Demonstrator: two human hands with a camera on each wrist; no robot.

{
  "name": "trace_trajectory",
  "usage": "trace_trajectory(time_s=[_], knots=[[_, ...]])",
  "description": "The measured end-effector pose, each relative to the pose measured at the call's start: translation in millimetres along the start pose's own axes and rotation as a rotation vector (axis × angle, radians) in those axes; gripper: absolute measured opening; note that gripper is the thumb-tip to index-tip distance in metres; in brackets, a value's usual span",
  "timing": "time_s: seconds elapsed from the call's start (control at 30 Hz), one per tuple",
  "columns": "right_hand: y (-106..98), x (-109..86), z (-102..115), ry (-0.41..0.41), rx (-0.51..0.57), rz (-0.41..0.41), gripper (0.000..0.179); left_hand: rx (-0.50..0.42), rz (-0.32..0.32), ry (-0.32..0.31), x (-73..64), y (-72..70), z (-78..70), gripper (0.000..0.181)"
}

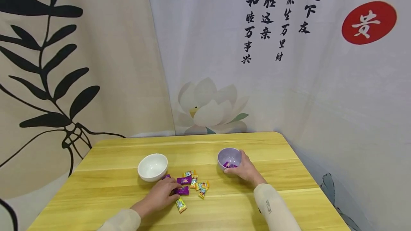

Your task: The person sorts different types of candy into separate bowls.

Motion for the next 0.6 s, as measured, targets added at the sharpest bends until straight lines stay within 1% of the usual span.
trace_trajectory(time_s=[0.13,0.27,0.4,0.5,0.6], knots=[[0.4,1.0,-1.0,-0.005,0.012,0.001,0.125,0.003,-0.007,-0.002,-0.7,0.2,0.5,0.027],[1.5,1.0,-0.6,0.000,-0.005,0.002,0.124,-0.010,-0.034,-0.011,-1.8,-1.9,2.0,0.026],[3.0,-0.5,-0.1,0.007,-0.027,0.009,0.124,-0.039,-0.063,-0.026,-0.5,-6.7,2.6,0.025],[2.6,-1.6,1.1,0.009,-0.016,0.007,0.124,-0.061,-0.075,-0.032,2.6,-12.6,0.5,0.027],[1.8,-2.3,1.6,0.007,-0.010,0.003,0.125,-0.080,-0.085,-0.022,6.2,-18.2,-3.4,0.028]])
Point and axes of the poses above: each hand's wrist, its own x-axis towards the middle knuckle, its own y-axis out of the palm, z = x × y, the point moved 5 cm from there along x, towards the middle knuckle, and after that the axes turned 6 degrees about z, right-handed, at the moved point
